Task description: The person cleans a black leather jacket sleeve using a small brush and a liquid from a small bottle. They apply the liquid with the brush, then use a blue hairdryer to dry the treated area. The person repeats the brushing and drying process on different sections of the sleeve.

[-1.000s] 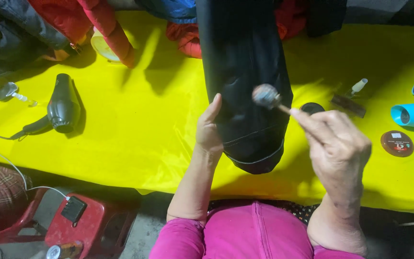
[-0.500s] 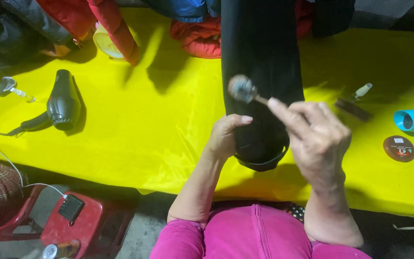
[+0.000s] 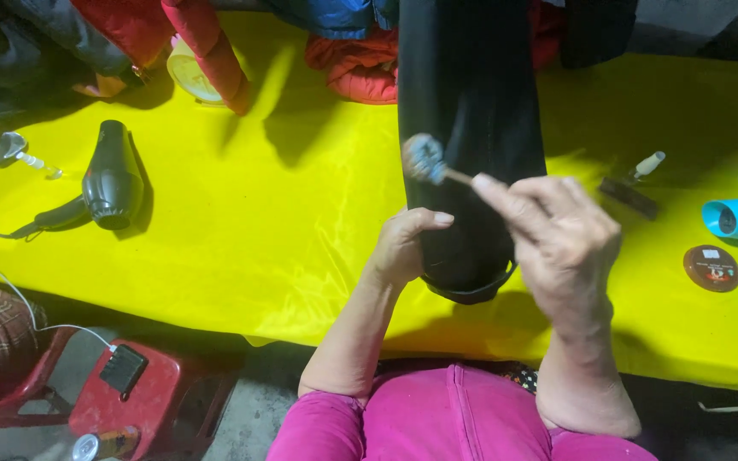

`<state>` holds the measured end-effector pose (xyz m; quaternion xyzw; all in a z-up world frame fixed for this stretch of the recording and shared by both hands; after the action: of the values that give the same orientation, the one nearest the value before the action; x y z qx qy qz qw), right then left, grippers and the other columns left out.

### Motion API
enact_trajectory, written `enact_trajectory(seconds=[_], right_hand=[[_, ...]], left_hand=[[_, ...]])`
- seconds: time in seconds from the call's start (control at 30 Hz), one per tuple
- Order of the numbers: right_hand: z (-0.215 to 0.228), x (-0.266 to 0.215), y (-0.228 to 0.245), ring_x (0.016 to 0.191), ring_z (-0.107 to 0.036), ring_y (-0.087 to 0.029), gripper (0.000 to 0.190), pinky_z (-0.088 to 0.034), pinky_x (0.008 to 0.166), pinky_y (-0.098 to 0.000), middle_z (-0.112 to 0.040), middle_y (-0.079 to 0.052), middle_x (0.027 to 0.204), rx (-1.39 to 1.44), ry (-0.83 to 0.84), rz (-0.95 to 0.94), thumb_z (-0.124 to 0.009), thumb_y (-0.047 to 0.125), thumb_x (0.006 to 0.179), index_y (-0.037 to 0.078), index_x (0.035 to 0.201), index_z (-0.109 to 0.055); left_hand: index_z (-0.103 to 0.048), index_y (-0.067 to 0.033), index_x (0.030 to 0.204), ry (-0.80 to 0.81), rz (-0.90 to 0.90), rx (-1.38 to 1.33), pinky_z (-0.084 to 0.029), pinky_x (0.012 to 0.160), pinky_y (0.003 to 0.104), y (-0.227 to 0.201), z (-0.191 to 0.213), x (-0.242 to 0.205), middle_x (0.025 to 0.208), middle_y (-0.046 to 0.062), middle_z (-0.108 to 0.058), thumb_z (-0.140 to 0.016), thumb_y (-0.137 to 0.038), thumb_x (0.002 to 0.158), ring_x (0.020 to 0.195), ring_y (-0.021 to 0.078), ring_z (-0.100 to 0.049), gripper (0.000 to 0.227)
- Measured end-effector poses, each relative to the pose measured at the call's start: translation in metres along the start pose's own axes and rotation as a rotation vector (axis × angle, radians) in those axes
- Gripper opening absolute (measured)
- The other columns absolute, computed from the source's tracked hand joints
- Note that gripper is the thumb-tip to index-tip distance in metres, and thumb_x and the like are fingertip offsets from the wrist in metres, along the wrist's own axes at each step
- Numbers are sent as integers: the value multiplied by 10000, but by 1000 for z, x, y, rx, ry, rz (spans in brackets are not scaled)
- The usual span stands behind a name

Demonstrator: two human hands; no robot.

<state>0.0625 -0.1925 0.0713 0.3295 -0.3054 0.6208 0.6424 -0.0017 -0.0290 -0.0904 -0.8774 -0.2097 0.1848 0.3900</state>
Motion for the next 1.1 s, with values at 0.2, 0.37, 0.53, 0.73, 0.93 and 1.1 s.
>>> enact_trajectory(seconds=[0.2, 0.37, 0.53, 0.73, 0.93, 1.1], right_hand=[[14, -17, -36, 847, -570, -328, 306, -444, 755, -450, -645, -137, 982, -191, -124, -154, -876, -140, 1060, 15, 1322, -851], [14, -13, -5, 820, -548, -287, 318, -465, 769, -396, -672, -120, 985, 97, -32, -66, -722, -157, 1031, 41, 1273, -783], [4, -19, -38, 854, -560, -313, 379, -444, 777, -426, -656, -131, 995, -29, -30, -99, -788, -147, 1003, 48, 1328, -799], [19, -22, -44, 870, -577, -334, 286, -465, 801, -442, -650, -187, 1002, -22, -117, -180, -856, -199, 1055, -53, 1299, -824], [14, -24, -41, 859, -581, -287, 343, -468, 801, -396, -674, -131, 1000, 92, 27, -141, -813, -136, 976, 35, 1273, -798], [13, -62, -98, 880, -566, -357, 245, -430, 781, -480, -675, -148, 1043, -221, 14, -210, -818, -27, 1145, 47, 1376, -853]], left_hand=[[-784, 21, 1008, 263, 15, -338, -618, 883, 398, -10, -8, -5, 1027, 137, -795, -757, -127, 861, 977, 318, -770, 210], [-795, 2, 994, 388, -180, -454, -628, 858, 316, -27, -13, -10, 1000, 99, -805, -673, -92, 981, 1000, 258, -784, 154], [-775, 19, 1008, 434, -117, -556, -629, 869, 321, -27, -18, -12, 1037, 116, -801, -706, -69, 948, 1038, 278, -777, 127], [-780, 18, 1008, 386, -99, -560, -630, 898, 357, -25, -12, -7, 1033, 123, -799, -696, -81, 945, 1037, 295, -775, 144], [-773, 22, 1091, 619, -91, -644, -633, 918, 320, -38, -30, -12, 1112, 116, -801, -653, -73, 1008, 1096, 281, -777, 174], [-789, 21, 1061, 471, -112, -492, -615, 970, 376, -32, -16, -8, 1100, 115, -796, -689, -103, 980, 1079, 294, -765, 179]])
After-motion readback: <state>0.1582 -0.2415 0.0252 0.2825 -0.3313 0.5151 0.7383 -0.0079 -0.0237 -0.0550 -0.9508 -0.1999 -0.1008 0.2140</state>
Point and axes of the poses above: each hand's wrist, its own x-axis towards the middle knuckle, its own z-axis out of the back of the hand, y = z × x, the point moved 4 cm from there along x, towards the middle knuckle
